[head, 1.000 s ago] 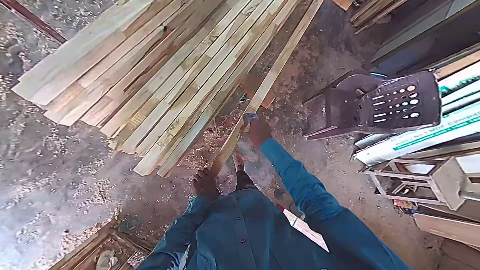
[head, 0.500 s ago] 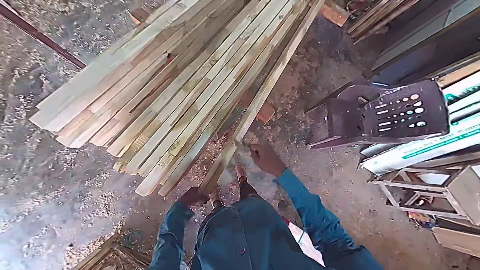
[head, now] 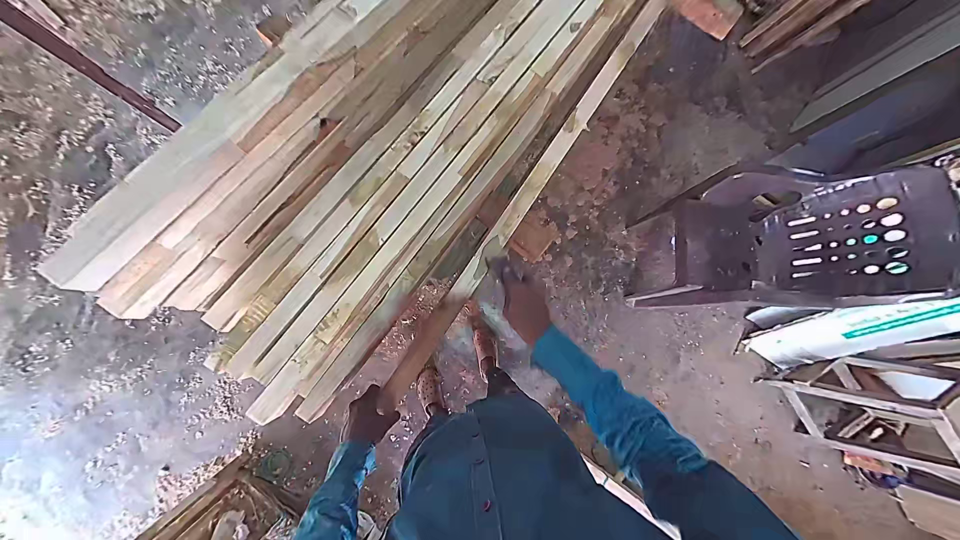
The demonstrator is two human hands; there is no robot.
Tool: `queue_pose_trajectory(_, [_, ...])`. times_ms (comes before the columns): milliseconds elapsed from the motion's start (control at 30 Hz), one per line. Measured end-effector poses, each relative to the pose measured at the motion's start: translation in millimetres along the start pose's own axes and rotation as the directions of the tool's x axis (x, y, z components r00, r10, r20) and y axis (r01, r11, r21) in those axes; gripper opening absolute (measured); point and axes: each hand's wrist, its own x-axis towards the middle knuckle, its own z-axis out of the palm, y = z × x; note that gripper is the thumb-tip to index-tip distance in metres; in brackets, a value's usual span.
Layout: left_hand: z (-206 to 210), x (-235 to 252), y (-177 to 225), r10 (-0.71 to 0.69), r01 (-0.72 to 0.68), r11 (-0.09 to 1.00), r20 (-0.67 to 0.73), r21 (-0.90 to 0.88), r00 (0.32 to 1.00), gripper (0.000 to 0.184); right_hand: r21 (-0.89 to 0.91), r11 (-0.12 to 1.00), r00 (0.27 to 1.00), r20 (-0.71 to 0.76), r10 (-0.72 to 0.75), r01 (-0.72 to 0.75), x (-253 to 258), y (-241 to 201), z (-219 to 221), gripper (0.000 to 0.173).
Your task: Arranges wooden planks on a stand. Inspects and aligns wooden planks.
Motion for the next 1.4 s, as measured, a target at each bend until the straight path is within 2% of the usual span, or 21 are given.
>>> queue_pose_trajectory(100, [18.4,-16.3,16.4,-0.099,0.100,0.995,-0.078,0.012,0.992,0.068,0.017,0.999,0.994,-0.099,0.053,-0.051,64.4,11.1,-33.8,0.038])
queue_pose_trajectory(167, [22.5,-16.6,16.3,-0.119,0.120,0.993,-0.106,0.002,0.987,0.069,0.019,0.993,0.993,-0.036,0.115,-0.114,74.1,-1.8,-39.7,0.036])
queue_pose_trajectory(300, [21.8,-17.8,17.9,-0.149,0.148,0.989,-0.109,-0.017,0.983,0.067,0.027,0.979,0.971,0.139,0.196,-0.201,12.9,-48.2,-1.8,0.049])
queue_pose_trajectory(367, [22.9,-18.9,18.7,-0.144,0.145,0.989,-0.136,-0.009,0.980,0.067,-0.034,0.987,0.963,0.215,0.162,-0.159,-27.0,-60.8,17.1,0.044])
queue_pose_trajectory(433, [30.5,-19.2,19.4,-0.113,0.125,0.992,-0.268,0.026,0.957,0.072,-0.065,0.994,0.944,0.312,0.104,-0.088,-51.7,-61.7,20.5,0.046])
queue_pose_trajectory(500, [44.8,-17.5,16.7,-0.041,0.113,0.979,-0.379,0.171,0.924,0.069,-0.038,0.999,0.935,0.351,0.042,-0.030,-56.1,-48.3,13.0,0.036])
queue_pose_trajectory(567, [42.7,-17.4,12.4,-0.020,0.084,0.977,-0.307,0.196,0.952,0.074,0.078,0.997,0.966,0.255,-0.045,0.025,-46.3,-27.7,-0.1,0.027])
queue_pose_trajectory(600, [29.2,-16.1,9.6,0.005,0.030,0.987,-0.218,0.157,0.976,0.078,0.136,0.987,0.988,0.119,-0.097,0.081,-35.9,-17.8,-4.4,0.027])
queue_pose_trajectory(667, [4.3,-16.3,-2.4,0.085,-0.084,0.995,-0.015,0.054,0.996,0.078,0.152,0.975,0.983,-0.117,-0.143,0.160,-9.1,-1.6,-6.7,0.036])
queue_pose_trajectory(700, [-5.0,-14.2,-4.5,0.102,-0.103,0.994,0.063,0.020,0.993,0.072,0.149,0.975,0.974,-0.179,-0.138,0.166,9.2,4.5,-5.6,0.046])
queue_pose_trajectory(733, [-9.3,-10.4,-5.9,0.102,-0.104,0.994,0.115,0.013,0.988,0.067,0.132,0.976,0.964,-0.227,-0.140,0.173,27.0,10.6,-1.4,0.054])
queue_pose_trajectory(800, [-2.2,-0.2,-14.4,0.132,-0.129,0.991,0.136,-0.033,0.982,0.060,0.116,0.974,0.941,-0.303,-0.150,0.193,48.2,22.8,17.9,0.057])
queue_pose_trajectory(933, [11.5,1.4,-23.3,0.195,-0.181,0.972,0.088,-0.152,0.977,0.052,0.032,0.999,0.993,-0.119,-0.023,0.027,3.0,27.5,56.8,0.068])
queue_pose_trajectory(1033, [24.0,-12.9,-9.4,0.071,-0.079,0.991,-0.074,-0.112,0.995,0.051,-0.013,0.999,0.993,-0.114,0.044,-0.045,-9.2,20.4,38.5,0.068])
queue_pose_trajectory(1100, [31.7,-28.6,2.9,-0.007,-0.001,0.997,-0.104,-0.080,0.995,0.053,-0.016,0.998,0.983,-0.177,0.052,-0.055,8.8,17.6,9.0,0.061])
queue_pose_trajectory(1167, [40.8,-34.7,10.3,-0.029,0.019,0.996,-0.124,-0.081,0.992,0.056,-0.026,0.996,0.987,-0.137,0.081,-0.085,38.7,12.8,-23.6,0.047])
queue_pose_trajectory(1233, [43.5,-34.2,13.7,-0.040,0.030,0.997,-0.141,-0.078,0.989,0.056,-0.059,0.990,0.990,-0.065,0.122,-0.126,47.0,-4.0,-38.1,0.038])
queue_pose_trajectory(1300, [39.6,-35.6,17.4,-0.062,0.051,0.995,-0.134,-0.089,0.989,0.056,-0.074,0.991,0.993,-0.004,0.115,-0.115,26.1,-29.2,-29.6,0.034])
queue_pose_trajectory(1400, [36.6,-40.3,17.3,-0.085,0.078,0.995,-0.113,-0.070,0.990,0.058,-0.142,0.987,0.978,0.185,0.096,-0.070,-29.8,-56.5,-2.8,0.032])
